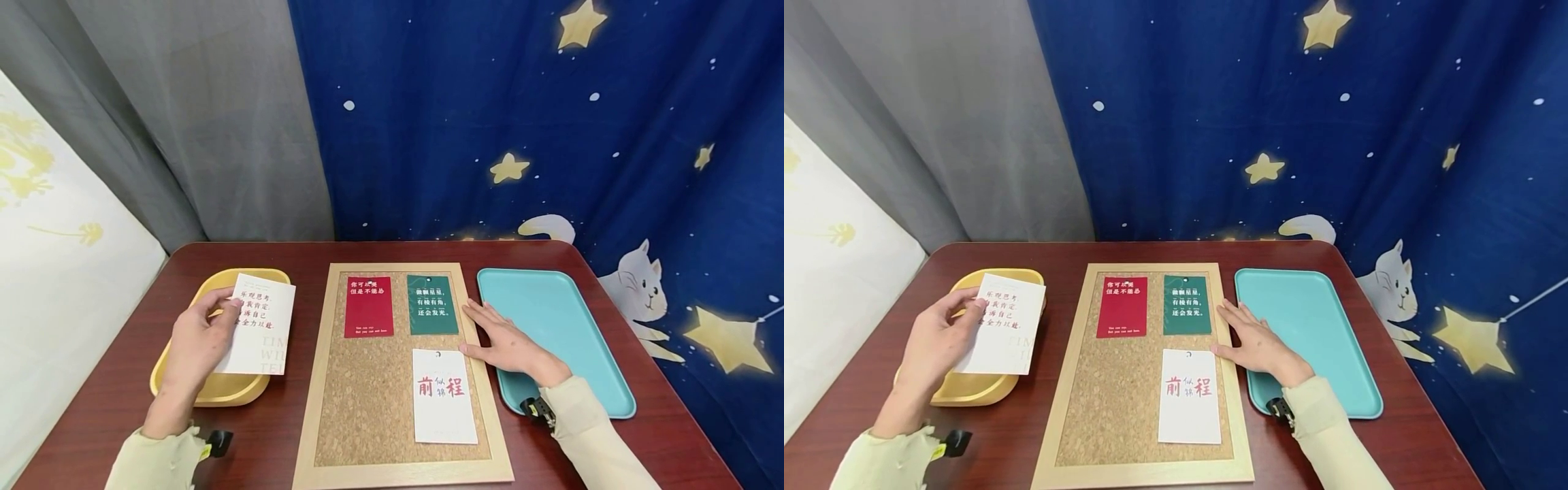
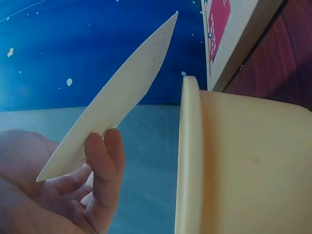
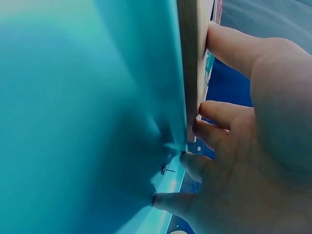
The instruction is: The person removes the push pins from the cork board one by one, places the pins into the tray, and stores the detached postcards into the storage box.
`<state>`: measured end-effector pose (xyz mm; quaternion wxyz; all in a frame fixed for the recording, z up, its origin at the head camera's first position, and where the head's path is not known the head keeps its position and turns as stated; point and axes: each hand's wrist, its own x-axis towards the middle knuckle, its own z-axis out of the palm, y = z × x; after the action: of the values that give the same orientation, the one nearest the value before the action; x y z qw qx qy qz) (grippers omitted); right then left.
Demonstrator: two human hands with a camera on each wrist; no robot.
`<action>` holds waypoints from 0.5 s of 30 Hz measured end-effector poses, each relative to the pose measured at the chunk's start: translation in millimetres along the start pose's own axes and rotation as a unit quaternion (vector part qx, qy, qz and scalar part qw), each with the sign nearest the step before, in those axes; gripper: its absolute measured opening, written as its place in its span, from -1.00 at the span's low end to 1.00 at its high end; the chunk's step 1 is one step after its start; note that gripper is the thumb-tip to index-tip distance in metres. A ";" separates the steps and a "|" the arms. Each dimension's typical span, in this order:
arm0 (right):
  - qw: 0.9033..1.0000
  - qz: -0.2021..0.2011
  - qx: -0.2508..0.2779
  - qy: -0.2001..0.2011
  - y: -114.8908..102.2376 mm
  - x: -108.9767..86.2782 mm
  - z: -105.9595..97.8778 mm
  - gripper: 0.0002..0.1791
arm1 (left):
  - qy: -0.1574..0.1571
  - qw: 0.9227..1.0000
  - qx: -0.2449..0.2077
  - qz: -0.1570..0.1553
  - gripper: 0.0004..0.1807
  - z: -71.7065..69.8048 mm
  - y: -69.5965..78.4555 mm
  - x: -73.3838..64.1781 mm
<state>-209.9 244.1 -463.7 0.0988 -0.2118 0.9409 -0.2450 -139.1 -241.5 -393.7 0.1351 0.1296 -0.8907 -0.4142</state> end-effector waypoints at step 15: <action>1.000 0.000 -0.004 0.004 -0.4 -0.3 -0.1 -0.07 | 0.031 0.999 0.027 -0.024 -0.48 -8.3 -17.4 5.6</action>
<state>-209.5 244.0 -463.4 0.0946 -0.2109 0.9424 -0.2420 -139.4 -260.2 -401.2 0.1494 0.1676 -0.8935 -0.3888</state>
